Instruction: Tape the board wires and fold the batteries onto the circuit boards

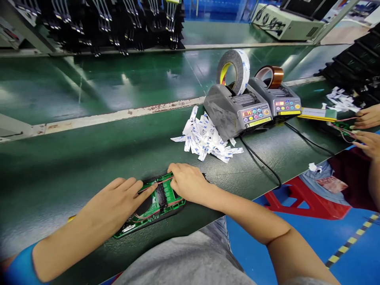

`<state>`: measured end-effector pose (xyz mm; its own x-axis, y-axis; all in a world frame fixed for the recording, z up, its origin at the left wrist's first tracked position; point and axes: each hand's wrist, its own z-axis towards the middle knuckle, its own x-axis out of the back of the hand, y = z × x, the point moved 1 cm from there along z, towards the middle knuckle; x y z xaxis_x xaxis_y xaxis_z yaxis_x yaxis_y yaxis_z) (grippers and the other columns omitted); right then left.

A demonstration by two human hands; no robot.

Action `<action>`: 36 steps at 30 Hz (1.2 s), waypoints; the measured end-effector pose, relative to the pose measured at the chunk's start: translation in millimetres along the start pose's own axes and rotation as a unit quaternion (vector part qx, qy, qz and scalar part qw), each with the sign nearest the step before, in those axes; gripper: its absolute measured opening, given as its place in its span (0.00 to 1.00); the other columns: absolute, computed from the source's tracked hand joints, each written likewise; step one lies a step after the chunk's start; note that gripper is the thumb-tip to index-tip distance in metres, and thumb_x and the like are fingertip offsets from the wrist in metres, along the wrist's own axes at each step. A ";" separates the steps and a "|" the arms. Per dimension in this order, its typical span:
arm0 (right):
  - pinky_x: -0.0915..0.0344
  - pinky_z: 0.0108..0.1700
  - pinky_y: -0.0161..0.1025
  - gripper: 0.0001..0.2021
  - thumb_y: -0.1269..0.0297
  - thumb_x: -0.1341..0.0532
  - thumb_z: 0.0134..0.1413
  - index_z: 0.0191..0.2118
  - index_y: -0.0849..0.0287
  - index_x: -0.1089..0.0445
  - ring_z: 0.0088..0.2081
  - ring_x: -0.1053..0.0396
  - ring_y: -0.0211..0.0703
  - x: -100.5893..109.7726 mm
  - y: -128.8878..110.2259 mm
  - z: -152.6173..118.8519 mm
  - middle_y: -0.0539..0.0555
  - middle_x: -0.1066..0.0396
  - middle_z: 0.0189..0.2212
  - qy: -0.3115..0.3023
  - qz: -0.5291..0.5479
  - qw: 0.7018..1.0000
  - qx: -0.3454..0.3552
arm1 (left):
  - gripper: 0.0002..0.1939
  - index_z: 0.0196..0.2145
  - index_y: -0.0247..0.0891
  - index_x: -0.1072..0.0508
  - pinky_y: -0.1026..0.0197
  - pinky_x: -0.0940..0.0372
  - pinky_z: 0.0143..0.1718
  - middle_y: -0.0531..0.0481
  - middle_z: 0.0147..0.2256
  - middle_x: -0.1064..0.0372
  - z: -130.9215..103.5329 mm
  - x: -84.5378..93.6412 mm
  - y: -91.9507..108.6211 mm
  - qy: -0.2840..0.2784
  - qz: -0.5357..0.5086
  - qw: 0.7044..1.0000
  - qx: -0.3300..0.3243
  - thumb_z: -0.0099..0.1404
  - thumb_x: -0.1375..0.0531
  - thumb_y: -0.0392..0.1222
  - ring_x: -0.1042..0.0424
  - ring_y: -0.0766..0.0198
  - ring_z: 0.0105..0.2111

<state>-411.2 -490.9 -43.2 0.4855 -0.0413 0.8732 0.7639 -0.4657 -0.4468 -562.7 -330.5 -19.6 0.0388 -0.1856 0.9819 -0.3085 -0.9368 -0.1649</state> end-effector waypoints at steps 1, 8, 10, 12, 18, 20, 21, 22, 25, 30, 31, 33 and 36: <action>0.32 0.46 0.46 0.12 0.74 0.44 0.61 0.48 0.63 0.29 0.44 0.29 0.51 1.8 -0.5 -1.4 0.60 0.26 0.43 0.019 -0.009 1.000 0.023 | 0.26 0.54 0.39 0.26 0.53 0.47 0.34 0.48 0.30 0.34 -0.8 0.4 2.3 -0.002 0.006 1.000 0.005 0.60 0.45 0.28 0.37 0.55 0.32; 0.36 0.58 0.50 0.13 0.59 0.42 0.68 0.51 0.58 0.27 0.56 0.36 0.53 8.3 -2.8 -20.2 0.60 0.33 0.55 0.114 -0.044 0.965 0.230 | 0.24 0.54 0.35 0.28 0.53 0.45 0.34 0.48 0.32 0.35 -6.9 -1.6 8.8 -0.001 -0.026 0.999 0.032 0.65 0.51 0.24 0.36 0.57 0.32; 0.36 0.58 0.51 0.16 0.55 0.42 0.68 0.53 0.58 0.27 0.56 0.37 0.54 7.1 -2.5 -22.4 0.60 0.33 0.57 0.092 -0.075 0.962 0.244 | 0.24 0.54 0.34 0.28 0.53 0.44 0.35 0.48 0.33 0.35 -7.6 -2.9 10.0 0.004 -0.032 0.999 0.035 0.65 0.52 0.24 0.35 0.57 0.32; 0.36 0.57 0.52 0.20 0.50 0.43 0.68 0.56 0.58 0.28 0.57 0.38 0.56 6.1 -1.6 -22.8 0.61 0.35 0.59 0.076 -0.098 0.960 0.249 | 0.24 0.54 0.34 0.28 0.54 0.43 0.34 0.48 0.33 0.35 -8.0 -4.7 11.5 0.009 -0.040 0.999 0.036 0.66 0.52 0.24 0.35 0.57 0.32; 0.38 0.57 0.52 0.20 0.49 0.44 0.68 0.57 0.54 0.29 0.56 0.37 0.53 4.9 1.0 -21.0 0.57 0.32 0.58 0.064 -0.087 0.966 0.233 | 0.24 0.54 0.32 0.28 0.54 0.42 0.33 0.47 0.35 0.33 -10.5 -9.8 15.1 0.011 -0.065 0.996 0.054 0.65 0.53 0.23 0.34 0.56 0.33; 0.38 0.57 0.52 0.20 0.48 0.44 0.68 0.56 0.53 0.28 0.55 0.36 0.53 4.6 0.9 -19.7 0.57 0.31 0.56 0.067 -0.083 0.968 0.227 | 0.24 0.55 0.32 0.29 0.54 0.41 0.34 0.47 0.35 0.33 -11.7 -9.8 16.1 0.010 -0.068 0.996 0.057 0.66 0.52 0.23 0.34 0.56 0.33; 0.38 0.56 0.52 0.20 0.48 0.43 0.68 0.56 0.54 0.28 0.54 0.36 0.52 4.4 0.6 -18.9 0.58 0.31 0.55 0.072 -0.086 0.967 0.229 | 0.24 0.55 0.32 0.29 0.54 0.41 0.34 0.47 0.35 0.33 -12.2 -9.7 16.7 0.010 -0.068 0.996 0.059 0.66 0.52 0.23 0.34 0.56 0.33; 0.38 0.56 0.52 0.20 0.48 0.43 0.68 0.55 0.55 0.27 0.53 0.36 0.52 4.2 0.2 -18.0 0.58 0.30 0.54 0.081 -0.091 0.964 0.237 | 0.24 0.55 0.31 0.29 0.54 0.41 0.34 0.47 0.35 0.33 -12.7 -9.6 17.4 0.010 -0.068 0.996 0.062 0.66 0.53 0.23 0.34 0.56 0.33; 0.38 0.55 0.50 0.19 0.51 0.44 0.69 0.52 0.59 0.26 0.51 0.35 0.51 3.0 -1.1 -15.8 0.60 0.29 0.52 0.111 -0.108 0.948 0.279 | 0.25 0.55 0.31 0.29 0.53 0.41 0.35 0.47 0.35 0.33 -13.9 -10.4 19.5 0.007 -0.065 0.996 0.068 0.65 0.53 0.22 0.35 0.55 0.34; 0.39 0.56 0.49 0.18 0.52 0.45 0.69 0.51 0.60 0.27 0.51 0.34 0.50 -1.0 0.4 -16.1 0.60 0.30 0.55 0.133 -0.102 0.942 0.291 | 0.23 0.54 0.32 0.29 0.53 0.41 0.37 0.47 0.37 0.33 -15.7 -12.3 20.9 0.000 -0.067 0.995 0.073 0.66 0.51 0.23 0.36 0.56 0.36; 0.39 0.56 0.49 0.19 0.52 0.46 0.70 0.51 0.60 0.27 0.52 0.34 0.50 -1.7 0.8 -16.4 0.60 0.30 0.55 0.133 -0.100 0.943 0.288 | 0.23 0.54 0.32 0.28 0.53 0.41 0.37 0.47 0.36 0.33 -15.7 -12.2 20.7 -0.001 -0.068 0.995 0.074 0.66 0.51 0.23 0.36 0.56 0.35; 0.38 0.56 0.49 0.19 0.52 0.46 0.70 0.53 0.59 0.28 0.52 0.35 0.50 -2.2 1.4 -16.9 0.60 0.30 0.55 0.129 -0.096 0.944 0.288 | 0.24 0.54 0.33 0.28 0.53 0.41 0.37 0.47 0.36 0.33 -15.2 -11.5 20.3 -0.002 -0.070 0.995 0.075 0.66 0.52 0.23 0.36 0.56 0.35; 0.38 0.55 0.48 0.20 0.52 0.47 0.70 0.56 0.58 0.30 0.51 0.35 0.49 -1.2 0.8 -16.6 0.60 0.30 0.54 0.119 -0.091 0.945 0.292 | 0.24 0.53 0.33 0.28 0.52 0.41 0.36 0.47 0.36 0.33 -13.5 -10.1 19.7 -0.007 -0.071 0.994 0.078 0.65 0.53 0.22 0.35 0.55 0.35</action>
<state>-418.3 -505.9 -41.4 0.2677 -0.2371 0.9339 0.9634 0.0806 -0.2557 -582.0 -343.1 -31.4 0.0843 -0.0506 0.9952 -0.1484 -0.9882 -0.0377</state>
